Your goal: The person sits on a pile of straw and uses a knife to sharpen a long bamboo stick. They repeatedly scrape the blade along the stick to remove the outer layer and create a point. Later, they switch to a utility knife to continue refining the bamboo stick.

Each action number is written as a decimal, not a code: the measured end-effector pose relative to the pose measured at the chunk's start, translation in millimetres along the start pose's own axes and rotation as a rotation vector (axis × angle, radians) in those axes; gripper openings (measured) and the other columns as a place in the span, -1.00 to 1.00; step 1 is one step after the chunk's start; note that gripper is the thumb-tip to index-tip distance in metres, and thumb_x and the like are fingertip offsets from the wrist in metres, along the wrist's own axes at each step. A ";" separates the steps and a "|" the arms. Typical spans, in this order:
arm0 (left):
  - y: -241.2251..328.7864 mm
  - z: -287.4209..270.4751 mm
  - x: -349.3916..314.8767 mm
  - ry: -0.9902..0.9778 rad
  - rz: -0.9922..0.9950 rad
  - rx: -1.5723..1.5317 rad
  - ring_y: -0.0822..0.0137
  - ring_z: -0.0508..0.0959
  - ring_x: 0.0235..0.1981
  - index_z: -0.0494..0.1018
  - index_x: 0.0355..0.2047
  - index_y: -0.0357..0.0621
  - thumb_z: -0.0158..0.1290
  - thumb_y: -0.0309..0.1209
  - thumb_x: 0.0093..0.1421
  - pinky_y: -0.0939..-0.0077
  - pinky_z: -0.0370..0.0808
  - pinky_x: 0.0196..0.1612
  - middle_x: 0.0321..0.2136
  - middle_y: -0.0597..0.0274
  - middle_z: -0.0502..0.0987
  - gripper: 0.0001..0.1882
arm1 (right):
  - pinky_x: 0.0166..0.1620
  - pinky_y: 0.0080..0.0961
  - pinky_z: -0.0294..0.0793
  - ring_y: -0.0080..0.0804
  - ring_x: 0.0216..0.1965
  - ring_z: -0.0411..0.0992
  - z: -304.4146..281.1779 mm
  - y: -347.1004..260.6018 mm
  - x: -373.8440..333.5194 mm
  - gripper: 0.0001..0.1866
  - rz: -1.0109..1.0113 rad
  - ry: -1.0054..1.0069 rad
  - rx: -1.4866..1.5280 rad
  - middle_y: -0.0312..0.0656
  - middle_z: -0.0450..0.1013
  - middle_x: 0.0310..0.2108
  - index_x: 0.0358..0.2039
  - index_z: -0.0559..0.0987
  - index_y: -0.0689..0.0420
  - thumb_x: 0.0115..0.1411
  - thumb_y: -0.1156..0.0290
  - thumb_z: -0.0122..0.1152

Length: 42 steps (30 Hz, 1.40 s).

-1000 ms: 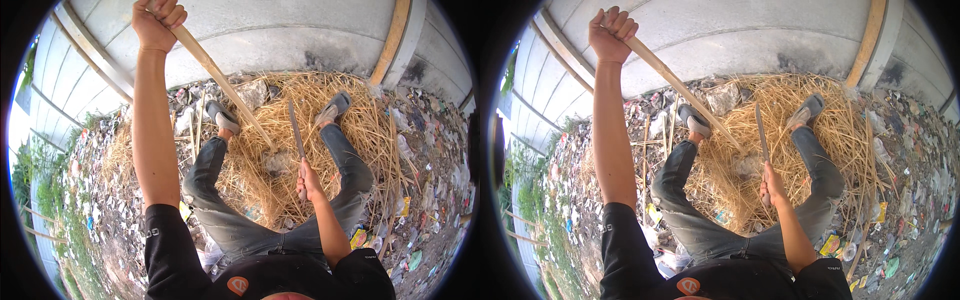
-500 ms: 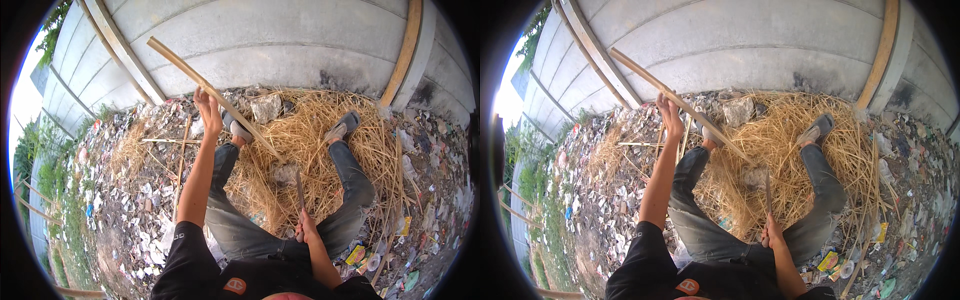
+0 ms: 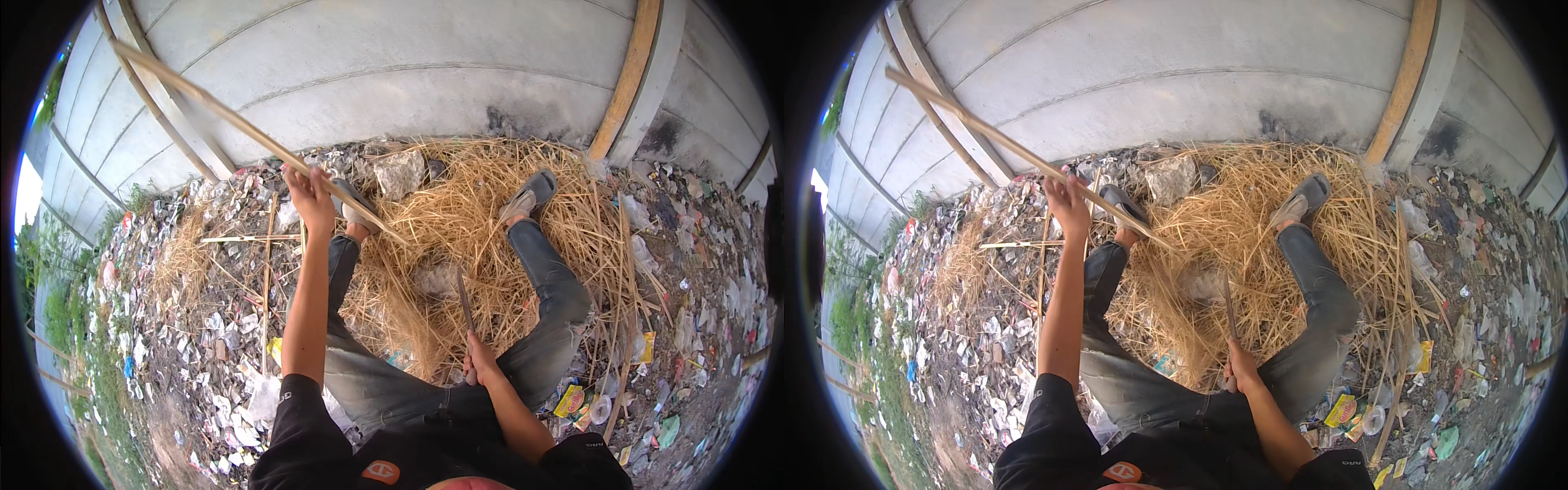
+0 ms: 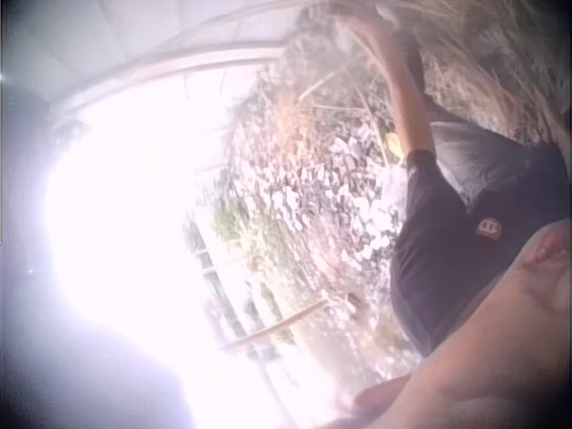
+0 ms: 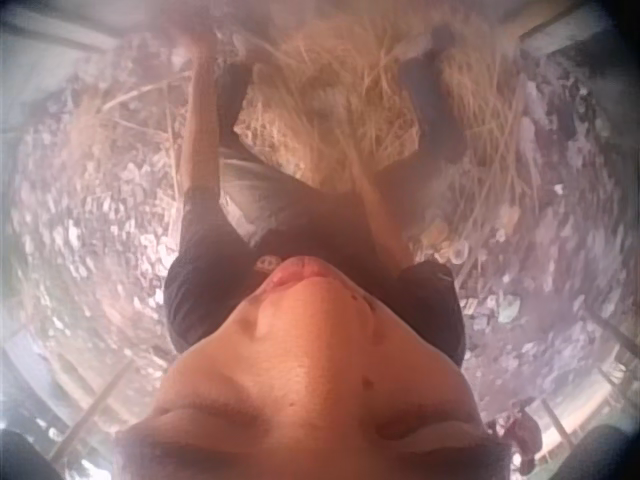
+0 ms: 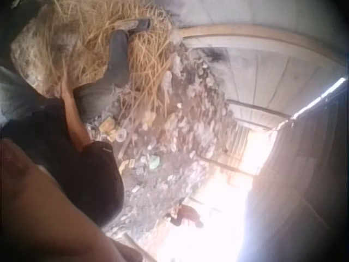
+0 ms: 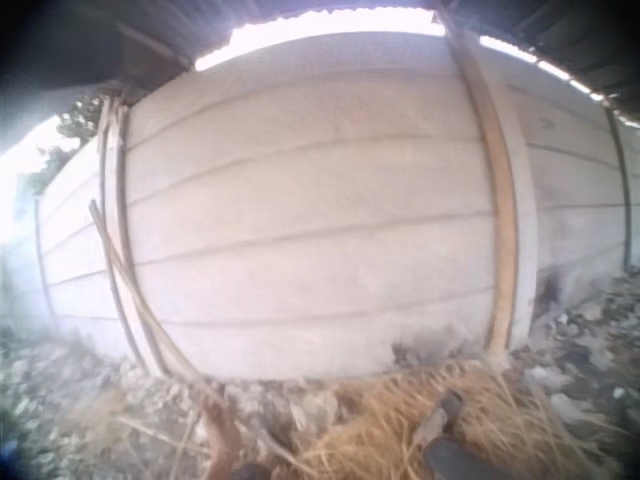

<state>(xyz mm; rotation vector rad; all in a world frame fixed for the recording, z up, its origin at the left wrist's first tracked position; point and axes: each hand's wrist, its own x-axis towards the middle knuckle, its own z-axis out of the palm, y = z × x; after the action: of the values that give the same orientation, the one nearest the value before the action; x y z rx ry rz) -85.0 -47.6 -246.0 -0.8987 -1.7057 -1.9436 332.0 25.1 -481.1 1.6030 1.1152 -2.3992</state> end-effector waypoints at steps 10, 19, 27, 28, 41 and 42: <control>207.6 49.9 176.2 -0.629 0.793 0.936 0.24 0.60 -0.26 0.35 0.31 0.03 -0.04 -0.35 0.41 0.19 0.51 -0.15 -0.26 0.18 0.57 -0.54 | -0.57 -0.33 0.36 -0.41 -0.75 0.26 11.6 -6.8 -7.0 -0.40 -0.025 0.006 -0.039 -0.28 0.23 -0.75 -0.60 0.33 0.08 0.33 -0.18 0.09; 119.9 126.1 62.2 -1.295 0.912 1.743 0.35 0.66 -0.18 0.68 -0.32 0.16 0.18 -0.35 0.20 0.41 0.45 -0.02 -0.29 0.41 0.68 -0.90 | -0.60 -0.35 0.33 -0.46 -0.74 0.24 16.2 -16.8 -26.3 -0.47 -0.152 0.051 0.139 -0.30 0.22 -0.72 -0.60 0.30 0.07 0.29 -0.03 0.24; 10.3 138.9 -43.6 -1.537 1.009 1.810 0.27 0.63 -0.16 0.68 -0.20 0.09 0.21 -0.34 0.19 0.23 0.34 0.15 -0.32 0.38 0.67 -0.83 | -0.61 -0.37 0.33 -0.48 -0.74 0.24 9.5 -11.0 -24.7 -0.53 -0.206 0.009 0.160 -0.34 0.22 -0.71 -0.58 0.26 0.00 0.25 0.05 0.29; 8.7 140.4 -47.4 -1.497 1.035 1.792 0.29 0.64 -0.18 0.69 -0.25 0.12 0.20 -0.36 0.19 0.25 0.33 0.17 -0.35 0.40 0.67 -0.86 | -0.61 -0.37 0.33 -0.48 -0.74 0.25 8.1 -9.8 -24.0 -0.53 -0.190 0.018 0.156 -0.34 0.21 -0.71 -0.58 0.27 0.01 0.25 0.05 0.29; 56.5 137.2 -8.1 -1.360 1.005 1.788 0.34 0.63 -0.17 0.69 -0.32 0.15 0.20 -0.35 0.18 0.25 0.27 0.22 -0.37 0.44 0.66 -0.91 | -0.55 -0.34 0.38 -0.45 -0.67 0.30 9.9 -8.0 -18.7 -0.55 -0.137 0.067 0.061 -0.29 0.27 -0.67 -0.51 0.34 0.10 0.24 0.06 0.30; 61.6 138.2 -9.9 -1.418 0.974 1.782 0.30 0.63 -0.13 0.69 -0.26 0.10 0.22 -0.35 0.20 0.20 0.25 0.30 -0.34 0.38 0.67 -0.89 | -0.54 -0.35 0.38 -0.47 -0.67 0.29 12.5 -12.4 -22.9 -0.55 -0.136 0.070 0.050 -0.29 0.26 -0.67 -0.55 0.33 0.08 0.26 0.08 0.29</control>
<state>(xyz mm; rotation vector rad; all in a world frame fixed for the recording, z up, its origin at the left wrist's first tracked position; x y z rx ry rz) -8.6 75.7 -201.9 -1.5882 -1.8361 1.2126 327.6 19.3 -453.1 1.6905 1.2236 -2.4916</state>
